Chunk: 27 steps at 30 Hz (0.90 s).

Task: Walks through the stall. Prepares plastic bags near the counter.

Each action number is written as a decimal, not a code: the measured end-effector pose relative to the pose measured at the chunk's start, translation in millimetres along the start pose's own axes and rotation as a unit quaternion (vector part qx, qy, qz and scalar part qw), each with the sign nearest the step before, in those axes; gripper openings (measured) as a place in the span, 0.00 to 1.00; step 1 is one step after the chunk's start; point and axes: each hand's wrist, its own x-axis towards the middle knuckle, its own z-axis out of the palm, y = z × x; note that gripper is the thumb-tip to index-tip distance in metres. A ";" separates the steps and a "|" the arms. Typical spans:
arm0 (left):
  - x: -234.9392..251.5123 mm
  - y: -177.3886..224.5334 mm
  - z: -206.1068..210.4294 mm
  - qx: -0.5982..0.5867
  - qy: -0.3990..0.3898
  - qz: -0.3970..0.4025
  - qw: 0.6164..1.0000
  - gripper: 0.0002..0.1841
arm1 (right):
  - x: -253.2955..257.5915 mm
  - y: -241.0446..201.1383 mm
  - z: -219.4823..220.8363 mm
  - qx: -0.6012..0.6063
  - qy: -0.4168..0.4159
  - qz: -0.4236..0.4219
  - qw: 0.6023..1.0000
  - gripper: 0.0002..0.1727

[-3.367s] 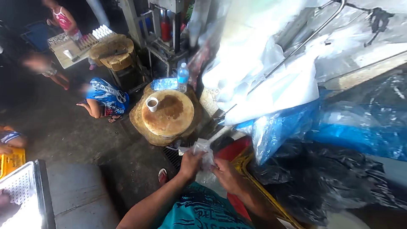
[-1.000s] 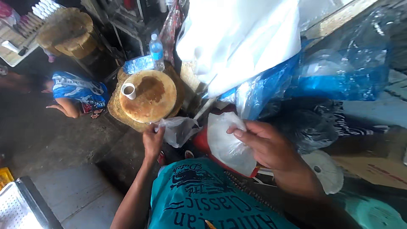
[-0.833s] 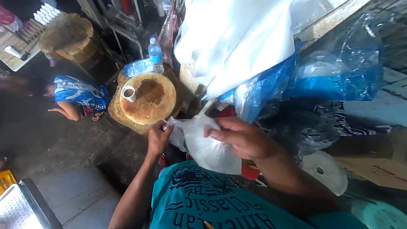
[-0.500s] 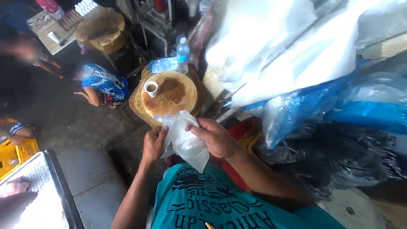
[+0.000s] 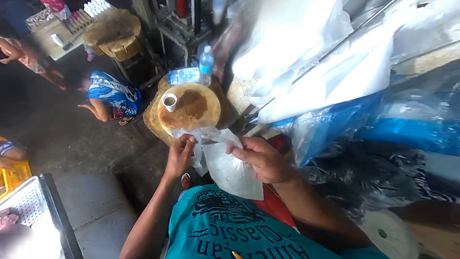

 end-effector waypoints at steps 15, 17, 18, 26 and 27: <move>-95.4 -46.2 -23.7 -0.159 -0.065 0.000 0.985 0.13 | 91.8 82.0 67.7 0.248 0.376 0.061 0.891 0.07; -82.6 -20.5 -10.0 -0.249 -0.045 0.040 0.967 0.11 | 87.3 98.2 63.8 0.138 0.387 0.052 0.910 0.11; -70.5 -7.8 -8.3 -0.268 -0.028 0.054 0.961 0.11 | 83.0 105.2 61.4 0.076 0.388 0.064 0.916 0.14; 0.0 -7.0 -31.7 -0.271 -0.093 -0.014 0.958 0.13 | 61.1 144.6 55.1 0.031 0.390 0.155 0.907 0.15; -1.2 -6.6 -32.7 -0.266 -0.117 -0.014 0.957 0.12 | 62.0 143.7 54.9 0.034 0.395 0.164 0.903 0.15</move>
